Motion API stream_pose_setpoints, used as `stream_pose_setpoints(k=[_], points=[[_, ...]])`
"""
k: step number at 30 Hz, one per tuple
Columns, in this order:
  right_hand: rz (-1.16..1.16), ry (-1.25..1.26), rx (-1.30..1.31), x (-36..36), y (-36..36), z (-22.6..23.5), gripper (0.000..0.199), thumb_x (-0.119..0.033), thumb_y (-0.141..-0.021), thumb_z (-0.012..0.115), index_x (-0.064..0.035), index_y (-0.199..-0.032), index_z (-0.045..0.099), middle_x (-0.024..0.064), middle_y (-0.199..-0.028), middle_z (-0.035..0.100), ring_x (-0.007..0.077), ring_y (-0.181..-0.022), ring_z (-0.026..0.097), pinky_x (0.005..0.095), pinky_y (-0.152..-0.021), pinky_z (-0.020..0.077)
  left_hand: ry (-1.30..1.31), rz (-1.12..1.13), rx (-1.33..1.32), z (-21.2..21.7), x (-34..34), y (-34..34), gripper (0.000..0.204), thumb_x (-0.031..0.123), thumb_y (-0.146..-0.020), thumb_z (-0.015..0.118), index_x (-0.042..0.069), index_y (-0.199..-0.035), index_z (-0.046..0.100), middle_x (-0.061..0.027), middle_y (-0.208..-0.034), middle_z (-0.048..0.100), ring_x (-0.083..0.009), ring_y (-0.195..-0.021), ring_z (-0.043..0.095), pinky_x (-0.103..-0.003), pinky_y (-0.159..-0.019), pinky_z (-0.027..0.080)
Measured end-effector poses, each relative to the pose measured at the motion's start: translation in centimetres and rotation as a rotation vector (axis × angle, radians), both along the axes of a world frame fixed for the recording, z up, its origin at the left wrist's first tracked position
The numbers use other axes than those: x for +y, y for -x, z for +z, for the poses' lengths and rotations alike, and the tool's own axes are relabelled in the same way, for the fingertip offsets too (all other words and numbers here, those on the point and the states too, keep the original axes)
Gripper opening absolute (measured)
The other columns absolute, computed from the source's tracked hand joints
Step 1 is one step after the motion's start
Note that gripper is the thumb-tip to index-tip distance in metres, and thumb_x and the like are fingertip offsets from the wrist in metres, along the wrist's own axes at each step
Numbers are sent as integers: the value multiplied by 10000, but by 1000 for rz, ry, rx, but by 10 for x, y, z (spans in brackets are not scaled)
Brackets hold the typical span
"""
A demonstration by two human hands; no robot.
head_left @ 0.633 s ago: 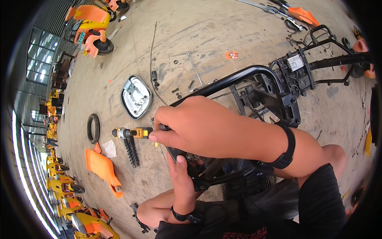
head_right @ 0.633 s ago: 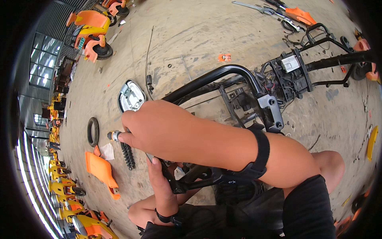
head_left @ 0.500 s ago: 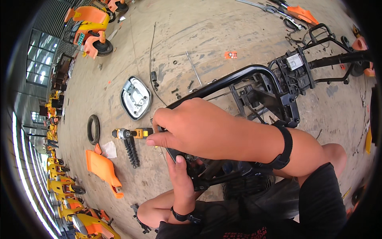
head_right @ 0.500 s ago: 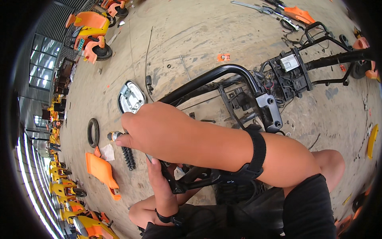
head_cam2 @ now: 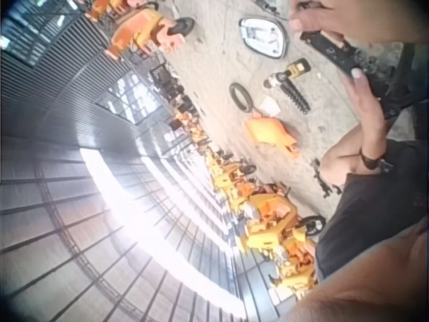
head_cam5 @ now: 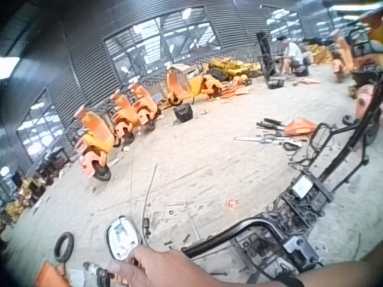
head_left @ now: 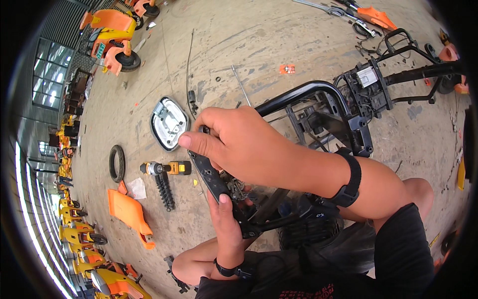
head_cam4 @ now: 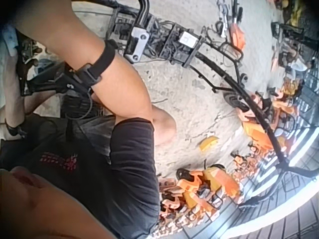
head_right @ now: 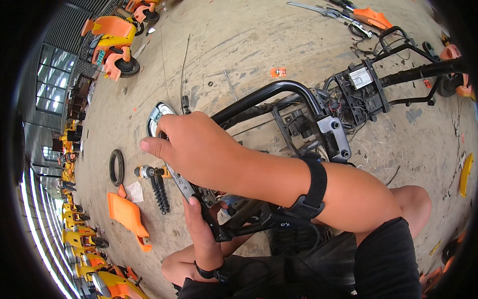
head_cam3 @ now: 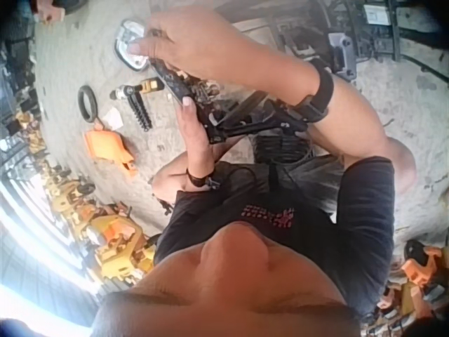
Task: The person assembles a scooter frame by hand, inserting and tightening bolts and nuts into the handlebar stem area. The person repeatedly adjusts the frame and fasteners to secure the components.
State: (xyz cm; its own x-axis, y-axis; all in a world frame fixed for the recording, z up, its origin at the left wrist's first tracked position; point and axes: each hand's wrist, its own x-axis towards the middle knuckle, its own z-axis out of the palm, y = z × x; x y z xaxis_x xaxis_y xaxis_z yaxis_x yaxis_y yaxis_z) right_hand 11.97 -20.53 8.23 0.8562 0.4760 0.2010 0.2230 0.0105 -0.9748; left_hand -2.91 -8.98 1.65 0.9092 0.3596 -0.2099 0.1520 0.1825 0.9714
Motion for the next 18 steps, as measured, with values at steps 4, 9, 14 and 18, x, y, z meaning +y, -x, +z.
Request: stream_pose_setpoints(k=[4, 9, 14, 18], points=[[-29, -71, 15, 2, -1, -3, 394, -295, -969, 639, 57, -798, 596, 254, -638, 589, 420, -637, 625, 460, -587, 478, 12, -1, -14, 1, -1, -1, 508, 408, -1046, 473, 21, -1375, 445, -113, -1145, 655, -226, -1028, 646, -326, -733, 535], [-24, -123, 28, 10, 1, -10, 319, -241, -976, 618, 62, -882, 588, 251, -660, 605, 426, -634, 623, 457, -576, 476, 15, -25, -18, -1, 2, 1, 504, 398, -1048, 470, 19, -1380, 443, -112, -1155, 651, -227, -1025, 645, -330, -734, 538], [-114, -84, -23, 22, 0, -17, 303, -235, -992, 593, 51, -907, 540, 255, -655, 603, 447, -624, 619, 482, -551, 472, 5, 18, -7, 0, -2, 1, 514, 409, -1045, 473, 13, -1372, 455, -120, -1190, 650, -235, -1027, 649, -353, -763, 543], [-181, -89, -97, 32, 2, -22, 297, -230, -1010, 559, 37, -887, 515, 258, -648, 602, 460, -630, 619, 507, -558, 478, 121, -6, 15, -2, 2, 1, 564, 432, -1018, 546, 56, -1402, 374, -111, -1151, 611, -167, -908, 625, -280, -715, 554]])
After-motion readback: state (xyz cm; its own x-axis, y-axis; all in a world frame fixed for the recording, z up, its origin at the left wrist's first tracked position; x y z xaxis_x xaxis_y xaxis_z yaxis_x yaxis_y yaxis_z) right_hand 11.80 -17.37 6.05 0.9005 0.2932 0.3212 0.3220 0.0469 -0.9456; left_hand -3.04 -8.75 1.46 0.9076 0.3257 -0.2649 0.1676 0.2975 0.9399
